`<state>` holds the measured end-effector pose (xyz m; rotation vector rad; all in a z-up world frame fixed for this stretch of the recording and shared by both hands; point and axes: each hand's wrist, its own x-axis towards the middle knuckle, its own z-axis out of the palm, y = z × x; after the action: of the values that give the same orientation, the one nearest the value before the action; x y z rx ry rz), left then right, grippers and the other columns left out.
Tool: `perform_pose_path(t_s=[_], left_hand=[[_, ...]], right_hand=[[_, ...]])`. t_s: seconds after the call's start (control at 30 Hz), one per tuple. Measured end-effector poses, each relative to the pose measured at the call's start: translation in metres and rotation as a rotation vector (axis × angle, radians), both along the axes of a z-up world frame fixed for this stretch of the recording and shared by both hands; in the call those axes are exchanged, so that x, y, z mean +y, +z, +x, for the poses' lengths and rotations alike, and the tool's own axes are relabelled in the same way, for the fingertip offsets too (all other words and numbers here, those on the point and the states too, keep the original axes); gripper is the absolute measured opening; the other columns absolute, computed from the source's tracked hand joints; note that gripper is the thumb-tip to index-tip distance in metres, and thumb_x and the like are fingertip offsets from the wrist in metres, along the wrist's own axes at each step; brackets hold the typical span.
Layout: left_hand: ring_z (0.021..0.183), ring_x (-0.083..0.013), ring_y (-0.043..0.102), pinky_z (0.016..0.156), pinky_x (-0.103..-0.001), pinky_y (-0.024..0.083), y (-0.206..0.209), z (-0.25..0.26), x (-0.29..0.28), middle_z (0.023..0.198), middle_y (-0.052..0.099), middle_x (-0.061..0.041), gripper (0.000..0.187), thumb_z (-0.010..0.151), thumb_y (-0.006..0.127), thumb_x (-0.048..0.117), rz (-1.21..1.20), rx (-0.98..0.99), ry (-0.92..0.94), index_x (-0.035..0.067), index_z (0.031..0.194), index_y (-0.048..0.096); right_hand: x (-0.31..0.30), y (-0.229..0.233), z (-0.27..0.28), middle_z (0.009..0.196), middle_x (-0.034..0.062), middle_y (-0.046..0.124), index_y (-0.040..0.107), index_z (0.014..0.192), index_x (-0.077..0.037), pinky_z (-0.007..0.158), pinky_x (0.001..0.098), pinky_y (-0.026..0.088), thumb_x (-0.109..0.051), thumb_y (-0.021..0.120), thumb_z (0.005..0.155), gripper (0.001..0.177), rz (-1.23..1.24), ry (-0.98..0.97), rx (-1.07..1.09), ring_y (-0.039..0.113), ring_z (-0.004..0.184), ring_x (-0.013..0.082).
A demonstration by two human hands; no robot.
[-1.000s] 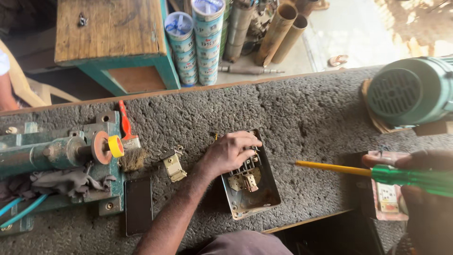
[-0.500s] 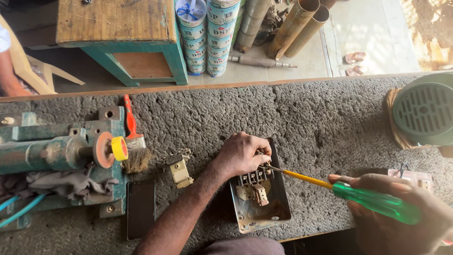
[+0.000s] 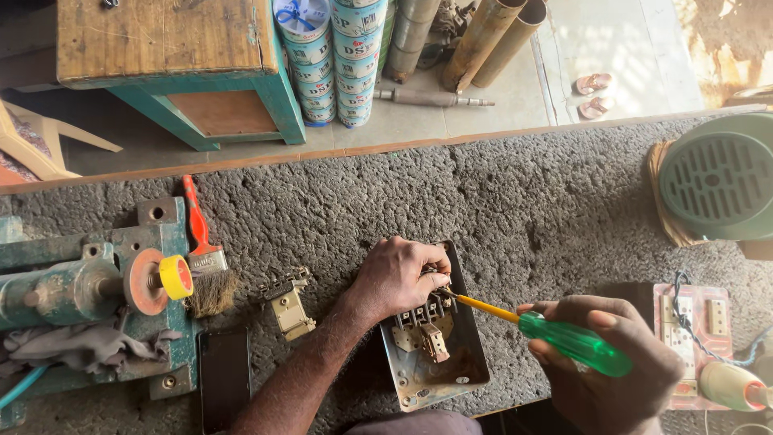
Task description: The person uses a screwdriver to loosen and remove components from a metal electrical box, then uses a brush to clean the interior. The person handles the box and components throughout the process.
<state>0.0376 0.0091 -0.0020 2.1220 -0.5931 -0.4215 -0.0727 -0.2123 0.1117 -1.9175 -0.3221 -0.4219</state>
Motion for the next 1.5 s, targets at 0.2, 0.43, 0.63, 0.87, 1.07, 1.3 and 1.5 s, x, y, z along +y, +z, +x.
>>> perform_pose_path(t_s=[0.2, 0.43, 0.63, 0.87, 1.07, 1.3, 1.5], left_hand=[[0.060, -0.0141, 0.071, 0.066, -0.036, 0.061, 0.002, 0.000, 0.000, 0.067, 0.073, -0.001, 0.010, 0.087, 0.078, 0.027, -0.024, -0.001, 0.022, 0.017, 0.089, 0.077], [0.062, -0.0134, 0.071, 0.066, -0.035, 0.061, 0.001, -0.002, 0.000, 0.068, 0.073, -0.001, 0.010, 0.088, 0.078, 0.027, -0.018, 0.004, 0.020, 0.017, 0.091, 0.077], [0.062, -0.0126, 0.071, 0.068, -0.034, 0.061, -0.004, -0.002, -0.003, 0.070, 0.074, 0.000, 0.010, 0.087, 0.078, 0.027, 0.010, -0.005, 0.013, 0.018, 0.090, 0.077], [0.060, -0.0128, 0.070, 0.062, -0.033, 0.060, -0.009, -0.006, -0.004, 0.071, 0.075, 0.000, 0.009, 0.090, 0.078, 0.027, 0.045, -0.024, 0.032, 0.019, 0.093, 0.078], [0.079, -0.0194, 0.073, 0.064, -0.030, 0.064, 0.005, -0.013, -0.006, 0.098, 0.075, -0.008, 0.022, 0.086, 0.064, 0.007, -0.214, -0.332, 0.000, 0.013, 0.105, 0.074], [0.070, -0.0137, 0.075, 0.068, -0.025, 0.063, 0.016, -0.031, -0.015, 0.087, 0.077, -0.003, 0.013, 0.102, 0.066, 0.008, -0.346, -0.248, -0.209, 0.014, 0.104, 0.077], [0.058, -0.0120, 0.064, 0.055, -0.029, 0.058, 0.024, -0.034, -0.027, 0.062, 0.061, 0.000, 0.050, 0.064, 0.097, 0.031, -0.476, -0.373, 0.134, 0.007, 0.067, 0.053]], right_hand=[[0.007, 0.022, 0.014, 0.118, 0.0133, 0.068, 0.045, 0.147, -0.025, 0.083, 0.0364, 0.069, 0.007, 0.074, 0.085, 0.075, -0.086, 0.169, 0.040, 0.077, 0.101, 0.0286], [0.005, 0.057, 0.041, 0.120, 0.0095, 0.075, 0.043, 0.142, -0.033, 0.076, 0.0335, 0.065, 0.006, 0.075, 0.083, 0.077, -0.332, 0.415, 0.074, 0.077, 0.104, 0.0262], [0.037, 0.054, 0.030, 0.113, 0.0165, 0.067, 0.047, 0.133, -0.013, 0.087, 0.0468, 0.062, -0.026, 0.049, 0.108, 0.028, -0.132, 0.217, -0.102, 0.071, 0.104, 0.0333], [0.062, 0.009, 0.040, 0.065, 0.0045, 0.045, 0.055, 0.088, -0.006, 0.042, 0.0311, 0.038, -0.026, 0.054, 0.107, 0.028, 0.643, 0.122, -0.156, 0.039, 0.049, 0.0089], [0.033, 0.016, 0.117, 0.054, -0.0009, 0.047, 0.053, 0.065, -0.012, 0.040, 0.0330, 0.035, -0.036, 0.048, 0.108, 0.049, 0.664, 1.519, 0.155, 0.043, 0.041, 0.0121], [0.032, 0.000, 0.107, 0.057, -0.0017, 0.052, 0.059, 0.076, -0.012, 0.054, 0.0346, 0.046, -0.047, 0.043, 0.111, 0.052, 0.606, 1.271, 0.173, 0.050, 0.049, 0.0121], [0.040, 0.011, 0.071, 0.092, 0.0063, 0.063, 0.059, 0.114, -0.008, 0.096, 0.0383, 0.055, -0.059, 0.043, 0.109, 0.054, 0.745, 0.818, 0.165, 0.064, 0.093, 0.0187]])
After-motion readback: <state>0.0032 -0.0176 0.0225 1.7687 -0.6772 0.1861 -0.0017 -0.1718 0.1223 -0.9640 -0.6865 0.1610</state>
